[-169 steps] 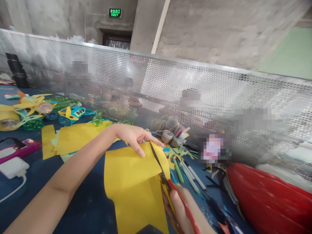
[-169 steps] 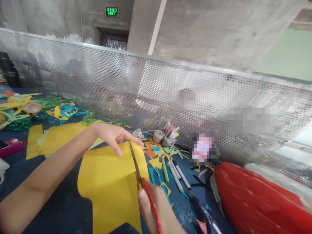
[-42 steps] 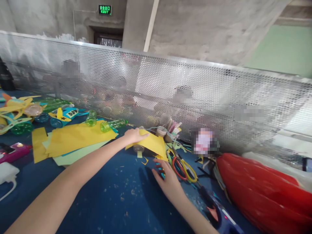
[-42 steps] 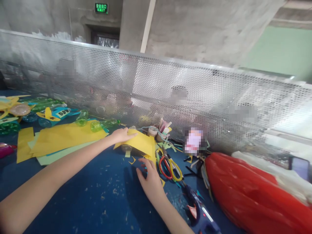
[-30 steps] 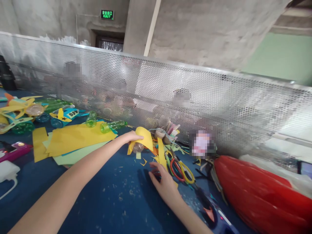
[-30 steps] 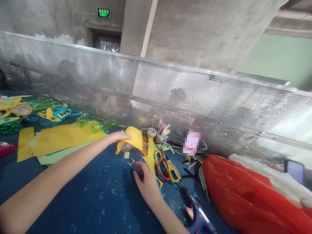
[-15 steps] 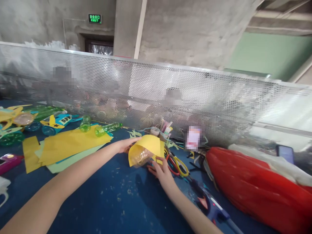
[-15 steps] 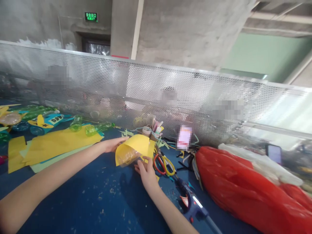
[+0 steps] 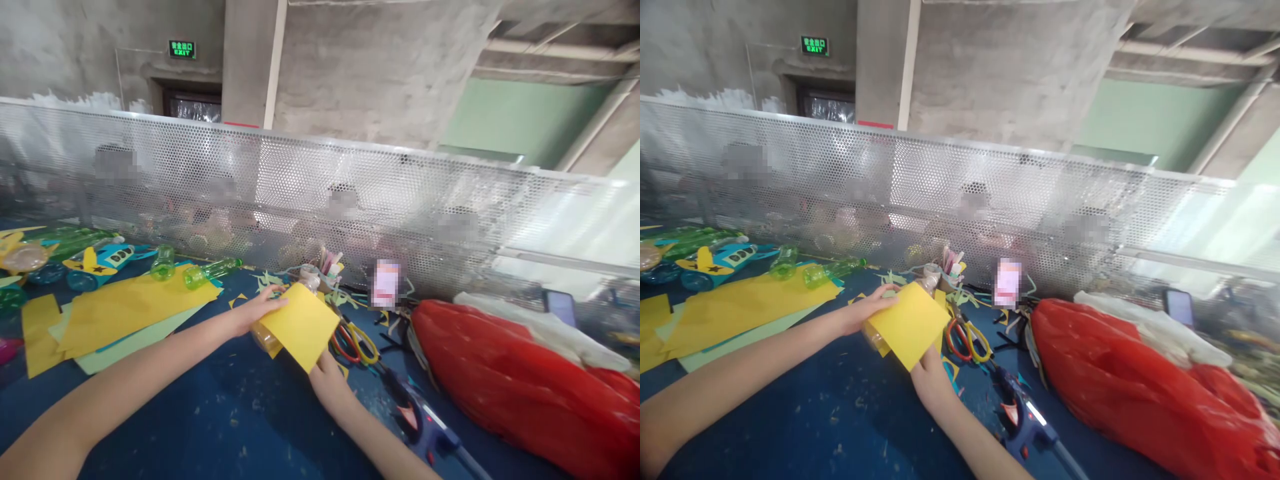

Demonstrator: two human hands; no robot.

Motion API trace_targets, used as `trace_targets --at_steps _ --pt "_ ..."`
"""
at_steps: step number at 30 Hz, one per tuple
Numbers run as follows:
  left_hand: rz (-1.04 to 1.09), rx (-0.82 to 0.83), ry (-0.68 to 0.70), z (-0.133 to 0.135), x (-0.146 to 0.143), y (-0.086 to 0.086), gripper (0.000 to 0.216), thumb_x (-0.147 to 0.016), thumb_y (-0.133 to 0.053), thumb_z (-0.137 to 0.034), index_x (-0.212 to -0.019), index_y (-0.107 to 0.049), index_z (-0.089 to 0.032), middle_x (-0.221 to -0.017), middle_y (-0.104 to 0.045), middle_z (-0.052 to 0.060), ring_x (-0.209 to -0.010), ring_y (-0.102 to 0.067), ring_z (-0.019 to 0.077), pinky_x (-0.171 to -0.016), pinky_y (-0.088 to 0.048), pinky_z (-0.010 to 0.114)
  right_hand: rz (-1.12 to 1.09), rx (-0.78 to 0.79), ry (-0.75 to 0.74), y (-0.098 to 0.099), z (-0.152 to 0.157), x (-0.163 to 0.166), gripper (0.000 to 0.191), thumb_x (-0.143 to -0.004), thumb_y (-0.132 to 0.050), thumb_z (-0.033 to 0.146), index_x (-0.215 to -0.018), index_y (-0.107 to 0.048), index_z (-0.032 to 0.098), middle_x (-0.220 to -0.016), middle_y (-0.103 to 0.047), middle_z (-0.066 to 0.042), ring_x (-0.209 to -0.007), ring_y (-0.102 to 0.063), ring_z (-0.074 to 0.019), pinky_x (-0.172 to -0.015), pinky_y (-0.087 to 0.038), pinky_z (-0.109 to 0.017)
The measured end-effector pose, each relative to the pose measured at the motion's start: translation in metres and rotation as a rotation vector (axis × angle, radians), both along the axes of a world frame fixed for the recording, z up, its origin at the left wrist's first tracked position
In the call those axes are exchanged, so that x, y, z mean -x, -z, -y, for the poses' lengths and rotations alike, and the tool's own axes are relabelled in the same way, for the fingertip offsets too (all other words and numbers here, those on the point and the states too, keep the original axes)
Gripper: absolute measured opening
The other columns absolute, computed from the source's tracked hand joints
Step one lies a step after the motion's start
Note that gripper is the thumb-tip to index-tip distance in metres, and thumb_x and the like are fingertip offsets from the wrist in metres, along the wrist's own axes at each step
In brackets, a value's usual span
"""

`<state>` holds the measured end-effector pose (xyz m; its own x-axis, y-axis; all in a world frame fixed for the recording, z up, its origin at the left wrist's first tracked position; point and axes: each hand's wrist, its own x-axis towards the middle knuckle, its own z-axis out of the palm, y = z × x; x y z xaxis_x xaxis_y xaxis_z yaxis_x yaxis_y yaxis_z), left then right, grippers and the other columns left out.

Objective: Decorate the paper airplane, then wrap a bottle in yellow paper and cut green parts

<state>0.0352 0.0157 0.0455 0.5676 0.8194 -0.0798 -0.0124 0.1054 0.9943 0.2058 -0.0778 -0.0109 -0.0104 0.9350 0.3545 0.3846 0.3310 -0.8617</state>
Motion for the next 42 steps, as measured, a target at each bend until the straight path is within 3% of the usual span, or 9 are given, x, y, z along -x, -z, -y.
trace_targets --at_steps 3,6,10,13,16,21,25,34,42 --pt "0.234 0.027 0.071 0.014 0.008 0.005 0.067 -0.070 -0.074 -0.032 -0.129 -0.041 -0.025 -0.123 -0.059 0.009 -0.106 -0.060 0.0249 -0.087 -0.049 0.036 0.056 -0.037 0.002 -0.006 0.009 0.004 0.042 -0.087 -0.048 0.042 -0.126 -0.054 0.027 -0.111 -0.067 -0.008 -0.122 -0.049 -0.0290 -0.105 -0.035 -0.051" --pt "0.291 0.113 0.238 0.025 0.017 0.014 0.058 -0.072 -0.072 -0.025 -0.125 -0.050 -0.016 -0.130 -0.055 0.015 -0.118 -0.053 0.0302 -0.098 -0.043 0.043 0.056 -0.081 -0.028 -0.008 0.016 0.006 0.045 -0.091 -0.042 0.042 -0.132 -0.048 0.025 -0.120 -0.063 -0.007 -0.129 -0.042 -0.0249 -0.110 -0.028 -0.046" --pt "0.419 0.196 0.255 0.031 0.021 0.031 0.055 -0.077 -0.067 -0.024 -0.128 -0.050 -0.014 -0.133 -0.052 0.016 -0.121 -0.050 0.0321 -0.104 -0.036 0.048 0.014 -0.062 -0.139 -0.008 0.022 0.005 0.047 -0.094 -0.037 0.043 -0.137 -0.040 0.026 -0.131 -0.055 -0.006 -0.134 -0.034 -0.0216 -0.113 -0.023 -0.043" --pt "0.472 0.217 0.271 0.032 0.020 0.040 0.053 -0.080 -0.063 -0.024 -0.129 -0.049 -0.013 -0.133 -0.052 0.016 -0.121 -0.050 0.0324 -0.105 -0.034 0.049 -0.057 -0.060 -0.143 -0.006 0.021 0.008 0.049 -0.093 -0.041 0.044 -0.138 -0.037 0.026 -0.136 -0.050 -0.006 -0.134 -0.035 -0.0213 -0.111 -0.027 -0.041" --pt "0.505 0.226 0.281 0.032 0.019 0.043 0.051 -0.081 -0.060 -0.024 -0.130 -0.049 -0.013 -0.135 -0.050 0.016 -0.123 -0.048 0.0324 -0.105 -0.033 0.049 -0.175 -0.080 -0.059 -0.003 0.017 0.010 0.052 -0.089 -0.048 0.047 -0.135 -0.037 0.025 -0.136 -0.050 -0.008 -0.127 -0.045 -0.0220 -0.104 -0.039 -0.039" --pt "0.512 0.293 0.225 0.032 0.018 0.042 0.049 -0.079 -0.060 -0.023 -0.125 -0.053 -0.009 -0.129 -0.056 0.017 -0.120 -0.052 0.0315 -0.105 -0.035 0.047 -0.284 0.073 0.163 -0.004 0.008 0.009 0.046 -0.082 -0.051 0.056 -0.112 -0.053 0.021 -0.116 -0.064 -0.009 -0.106 -0.061 -0.0251 -0.085 -0.054 -0.036" --pt "0.529 0.290 0.190 0.032 0.017 0.044 0.050 -0.077 -0.061 -0.020 -0.125 -0.052 -0.012 -0.125 -0.059 0.016 -0.117 -0.054 0.0310 -0.103 -0.036 0.047 -0.233 0.161 0.068 -0.011 0.012 0.010 0.042 -0.079 -0.055 0.058 -0.097 -0.065 0.021 -0.100 -0.071 -0.006 -0.099 -0.064 -0.0281 -0.084 -0.054 -0.039" --pt "0.567 0.256 0.204 0.031 0.016 0.046 0.049 -0.078 -0.060 -0.020 -0.125 -0.052 -0.012 -0.121 -0.062 0.015 -0.110 -0.058 0.0288 -0.094 -0.043 0.041 -0.046 0.039 -0.138 -0.003 0.017 0.012 0.055 -0.081 -0.061 0.045 -0.129 -0.047 0.022 -0.122 -0.061 -0.010 -0.106 -0.061 -0.0249 -0.090 -0.052 -0.038" --pt "0.581 0.281 0.286 0.024 0.017 0.049 0.044 -0.080 -0.057 -0.020 -0.122 -0.054 -0.010 -0.119 -0.062 0.016 -0.109 -0.059 0.0278 -0.095 -0.042 0.040 -0.090 0.009 -0.125 0.006 0.012 0.011 0.063 -0.076 -0.068 0.045 -0.130 -0.045 0.021 -0.126 -0.058 -0.012 -0.114 -0.057 -0.0258 -0.094 -0.049 -0.039"
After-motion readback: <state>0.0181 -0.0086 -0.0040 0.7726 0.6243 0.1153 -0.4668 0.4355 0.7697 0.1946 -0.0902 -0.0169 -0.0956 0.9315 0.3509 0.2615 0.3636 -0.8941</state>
